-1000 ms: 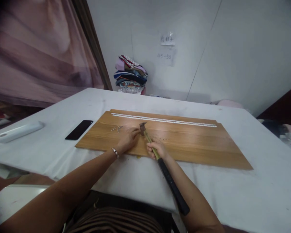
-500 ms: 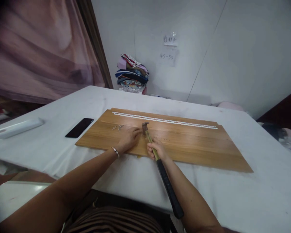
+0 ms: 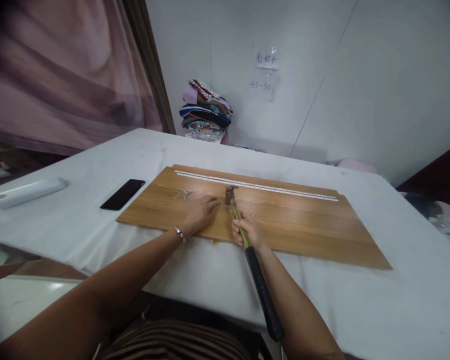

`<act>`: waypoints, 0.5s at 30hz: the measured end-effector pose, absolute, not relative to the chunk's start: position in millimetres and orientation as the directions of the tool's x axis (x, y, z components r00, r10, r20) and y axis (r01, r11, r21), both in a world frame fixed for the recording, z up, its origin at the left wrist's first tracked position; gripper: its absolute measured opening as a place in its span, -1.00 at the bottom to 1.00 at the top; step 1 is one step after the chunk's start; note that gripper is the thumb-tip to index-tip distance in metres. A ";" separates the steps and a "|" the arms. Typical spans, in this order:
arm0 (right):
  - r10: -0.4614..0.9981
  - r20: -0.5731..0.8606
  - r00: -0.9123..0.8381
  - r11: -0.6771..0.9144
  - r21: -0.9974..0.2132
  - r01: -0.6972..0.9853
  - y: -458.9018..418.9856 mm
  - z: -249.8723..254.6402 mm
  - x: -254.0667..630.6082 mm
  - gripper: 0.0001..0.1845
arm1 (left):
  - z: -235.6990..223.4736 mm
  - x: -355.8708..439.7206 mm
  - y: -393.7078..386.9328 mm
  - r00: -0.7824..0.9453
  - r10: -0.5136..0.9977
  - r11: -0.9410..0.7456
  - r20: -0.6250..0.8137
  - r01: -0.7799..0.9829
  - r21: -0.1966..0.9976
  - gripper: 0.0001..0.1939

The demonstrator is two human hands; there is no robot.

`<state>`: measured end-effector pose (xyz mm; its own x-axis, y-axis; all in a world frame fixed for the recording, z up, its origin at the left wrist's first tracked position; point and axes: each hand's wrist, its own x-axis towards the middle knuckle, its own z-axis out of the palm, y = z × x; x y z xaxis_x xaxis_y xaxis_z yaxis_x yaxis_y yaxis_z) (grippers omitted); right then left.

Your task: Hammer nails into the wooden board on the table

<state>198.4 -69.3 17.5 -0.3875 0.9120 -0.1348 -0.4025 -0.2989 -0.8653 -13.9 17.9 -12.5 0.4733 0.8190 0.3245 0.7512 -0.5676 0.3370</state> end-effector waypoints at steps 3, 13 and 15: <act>0.903 -0.132 -0.408 -0.306 -0.865 -0.398 -71.3 18.9 196.9 -0.49 | -11.6 -14.7 17.4 0.479 0.816 -0.573 0.324 0.744 0.344 -0.69; 0.904 -0.144 -0.401 -0.305 -0.876 -0.373 -69.9 11.3 194.3 -0.48 | -13.3 -12.6 17.2 0.462 0.817 -0.572 0.345 0.729 0.377 -0.69; 0.905 -0.140 -0.402 -0.303 -0.875 -0.377 -70.1 12.7 195.8 -0.48 | -13.2 -12.3 17.1 0.466 0.818 -0.570 0.336 0.732 0.372 -0.69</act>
<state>195.8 -70.1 12.7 -0.4020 0.9049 -0.1400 -0.3770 -0.3029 -0.8753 -12.3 17.1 -13.2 0.4661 0.8183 0.3364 0.7323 -0.5702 0.3723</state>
